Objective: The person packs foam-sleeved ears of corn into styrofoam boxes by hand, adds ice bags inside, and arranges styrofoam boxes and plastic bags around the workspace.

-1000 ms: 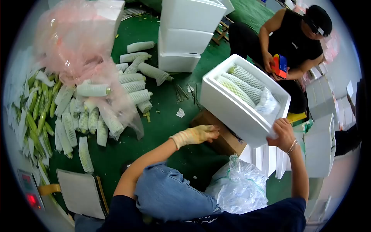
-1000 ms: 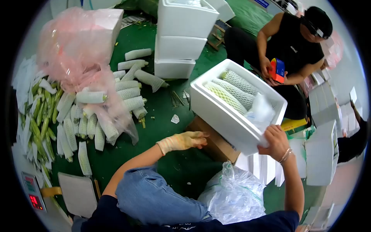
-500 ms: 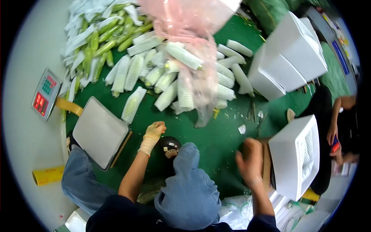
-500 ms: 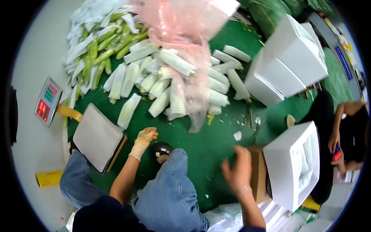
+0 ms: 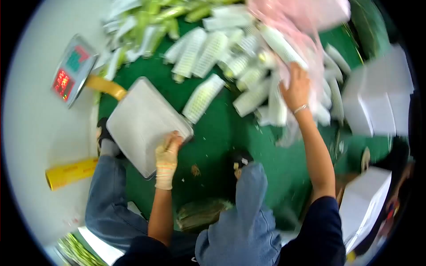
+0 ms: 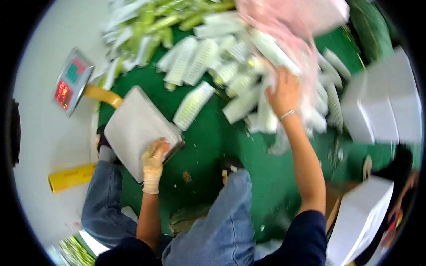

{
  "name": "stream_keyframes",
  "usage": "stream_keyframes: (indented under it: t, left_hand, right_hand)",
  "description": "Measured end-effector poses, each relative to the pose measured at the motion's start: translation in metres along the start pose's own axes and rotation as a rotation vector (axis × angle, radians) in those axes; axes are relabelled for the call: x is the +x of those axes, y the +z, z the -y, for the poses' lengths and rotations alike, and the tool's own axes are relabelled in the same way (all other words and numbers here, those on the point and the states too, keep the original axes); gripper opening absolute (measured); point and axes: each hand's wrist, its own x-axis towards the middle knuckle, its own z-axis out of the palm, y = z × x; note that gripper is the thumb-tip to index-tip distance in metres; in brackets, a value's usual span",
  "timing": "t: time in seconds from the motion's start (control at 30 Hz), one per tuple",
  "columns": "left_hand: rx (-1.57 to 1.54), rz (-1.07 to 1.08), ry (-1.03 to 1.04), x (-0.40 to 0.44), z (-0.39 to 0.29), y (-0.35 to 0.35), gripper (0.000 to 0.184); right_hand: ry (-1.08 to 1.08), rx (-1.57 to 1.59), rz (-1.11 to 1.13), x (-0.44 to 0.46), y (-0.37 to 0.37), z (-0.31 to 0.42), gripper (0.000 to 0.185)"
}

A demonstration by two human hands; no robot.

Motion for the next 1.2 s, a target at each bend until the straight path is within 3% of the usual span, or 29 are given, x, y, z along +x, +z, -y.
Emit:
stream_keyframes:
  t: [0.03, 0.07, 0.1, 0.17, 0.2, 0.23, 0.27, 0.33, 0.4, 0.43, 0.5, 0.53, 0.6, 0.63, 0.7, 0.83, 0.9, 0.93, 0.97, 1.0, 1.03, 1.07, 1.1, 1.17, 1.2]
  left_hand:
    - [0.243, 0.071, 0.392, 0.007, 0.032, -0.009, 0.015]
    - [0.364, 0.109, 0.419, 0.002, 0.024, -0.014, 0.024]
    - [0.346, 0.087, 0.381, 0.008, 0.044, -0.016, 0.03]
    - [-0.251, 0.122, -0.102, 0.018, 0.065, -0.012, 0.039]
    - [-0.244, 0.266, -0.139, 0.02, 0.075, -0.008, 0.039]
    - [-0.242, 0.29, -0.197, 0.025, 0.089, -0.006, 0.04]
    - [-0.235, 0.283, -0.24, 0.033, 0.093, -0.01, 0.041]
    - [-0.249, 0.286, -0.259, 0.021, 0.087, 0.018, 0.041]
    - [-0.139, 0.413, -0.265, 0.006, 0.066, 0.021, 0.041]
    - [-0.13, 0.583, -0.327, 0.034, 0.107, 0.028, 0.041]
    - [-0.185, 0.641, -0.347, 0.049, 0.124, 0.007, 0.041]
    - [-0.103, 0.672, -0.044, 0.006, 0.079, 0.0, 0.039]
    - [-0.123, 0.486, 0.102, -0.033, 0.037, 0.018, 0.035]
    - [-0.263, 0.339, -0.039, -0.038, 0.04, 0.025, 0.032]
    - [-0.22, 0.261, -0.112, -0.024, 0.04, 0.021, 0.03]
    - [-0.221, 0.144, -0.108, -0.009, 0.045, 0.031, 0.025]
    - [-0.058, 0.217, 0.044, -0.005, 0.074, 0.048, 0.022]
    - [-0.081, 0.235, 0.016, -0.006, 0.084, 0.061, 0.02]
    - [-0.1, 0.25, -0.015, -0.008, 0.092, 0.073, 0.019]
    - [-0.093, 0.276, -0.032, -0.008, 0.101, 0.08, 0.019]
    - [-0.082, 0.295, -0.057, -0.012, 0.107, 0.086, 0.018]
    - [-0.33, 0.327, -0.374, -0.017, 0.073, 0.083, 0.018]
    - [-0.18, 0.342, -0.297, -0.018, 0.075, 0.081, 0.02]
    - [-0.174, 0.346, -0.354, -0.016, 0.065, 0.076, 0.019]
    - [-0.166, 0.338, -0.365, -0.014, 0.062, 0.075, 0.019]
  right_hand:
    - [-0.084, 0.096, 0.132, -0.043, -0.026, 0.004, 0.068]
    - [-0.049, 0.104, 0.207, -0.09, -0.062, 0.012, 0.065]
    - [0.077, 0.097, 0.375, -0.133, -0.106, 0.015, 0.063]
    - [0.311, -0.024, 0.35, -0.23, -0.185, -0.013, 0.061]
    - [0.512, -0.07, 0.326, -0.277, -0.232, -0.024, 0.058]
    - [0.644, -0.195, 0.27, -0.328, -0.278, -0.032, 0.053]
    - [0.934, -0.212, 0.186, -0.363, -0.329, -0.022, 0.05]
    - [1.119, -0.346, 0.077, -0.445, -0.401, -0.007, 0.045]
    - [1.18, -0.509, 0.17, -0.487, -0.438, 0.028, 0.045]
    - [1.11, -0.549, 0.194, -0.497, -0.436, 0.036, 0.047]
    - [1.063, -0.367, 0.162, -0.487, -0.396, 0.048, 0.049]
    - [0.965, -0.227, 0.142, -0.475, -0.364, 0.046, 0.05]
    - [0.832, 0.148, 0.146, -0.395, -0.307, 0.04, 0.051]
    - [0.772, 0.223, 0.198, -0.346, -0.286, 0.044, 0.049]
    - [0.43, 0.235, 0.194, -0.26, -0.235, 0.027, 0.05]
    - [0.164, 0.26, 0.15, -0.066, -0.138, -0.011, 0.051]
    - [0.069, 0.127, 0.082, 0.035, -0.085, -0.04, 0.051]
    - [0.107, -0.029, 0.04, 0.082, -0.061, -0.052, 0.054]
    - [0.143, -0.057, 0.005, 0.126, -0.035, -0.07, 0.07]
    - [0.368, -0.005, 0.033, 0.171, -0.016, -0.081, 0.085]
    - [0.523, 0.072, -0.101, 0.201, 0.005, -0.089, 0.099]
    - [0.549, 0.071, -0.299, 0.233, 0.048, -0.115, 0.102]
    - [0.58, 0.065, -0.491, 0.258, 0.092, -0.132, 0.105]
    - [0.886, 0.881, 0.16, 0.284, 0.056, -0.092, 0.081]
    - [0.891, 0.888, 0.173, 0.285, 0.075, -0.086, 0.081]
